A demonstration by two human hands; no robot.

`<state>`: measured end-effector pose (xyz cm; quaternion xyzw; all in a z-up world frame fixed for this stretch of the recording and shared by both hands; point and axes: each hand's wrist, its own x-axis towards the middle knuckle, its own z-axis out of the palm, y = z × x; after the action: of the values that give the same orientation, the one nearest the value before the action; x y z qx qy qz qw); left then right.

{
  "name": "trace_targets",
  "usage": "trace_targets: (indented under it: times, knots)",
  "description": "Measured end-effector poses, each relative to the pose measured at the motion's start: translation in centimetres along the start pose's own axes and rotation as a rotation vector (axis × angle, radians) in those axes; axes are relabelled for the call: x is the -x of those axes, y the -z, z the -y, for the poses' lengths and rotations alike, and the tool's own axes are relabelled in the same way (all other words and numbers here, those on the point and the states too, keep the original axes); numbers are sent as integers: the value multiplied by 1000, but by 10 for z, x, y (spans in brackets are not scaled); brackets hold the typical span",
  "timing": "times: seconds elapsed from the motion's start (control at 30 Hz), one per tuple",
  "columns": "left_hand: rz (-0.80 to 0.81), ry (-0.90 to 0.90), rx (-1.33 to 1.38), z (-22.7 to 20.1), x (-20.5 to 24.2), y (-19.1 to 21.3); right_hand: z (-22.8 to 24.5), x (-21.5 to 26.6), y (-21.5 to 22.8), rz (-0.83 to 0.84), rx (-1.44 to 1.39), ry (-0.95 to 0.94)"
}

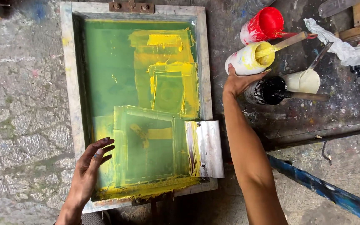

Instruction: The person pours yellow paint onto a green screen and then cleans a metal squeegee using a cloth and water. They wipe the squeegee repeatedly to remove paint residue and then handle a patterned cloth.

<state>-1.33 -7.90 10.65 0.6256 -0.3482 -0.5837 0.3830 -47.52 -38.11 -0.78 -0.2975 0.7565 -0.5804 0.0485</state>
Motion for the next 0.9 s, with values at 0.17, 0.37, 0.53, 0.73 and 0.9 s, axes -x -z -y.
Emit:
trace_targets:
  times: [0.17, 0.37, 0.53, 0.73, 0.9]
  knots:
    - [15, 25, 11, 0, -1, -2, -9, -6, -11, -14, -58, 0]
    - [34, -65, -38, -11, 10, -6, 63, 44, 40, 144, 59, -248]
    - [71, -166, -33, -31, 28, -12, 90, 104, 129, 502, 251, 118]
    - [-289, -570, -581, 61, 5, 38, 147, 171, 230, 1107, 861, 207]
    - [-350, -319, -411, 108, -14, 50, 78, 161, 238, 1014, 774, 45]
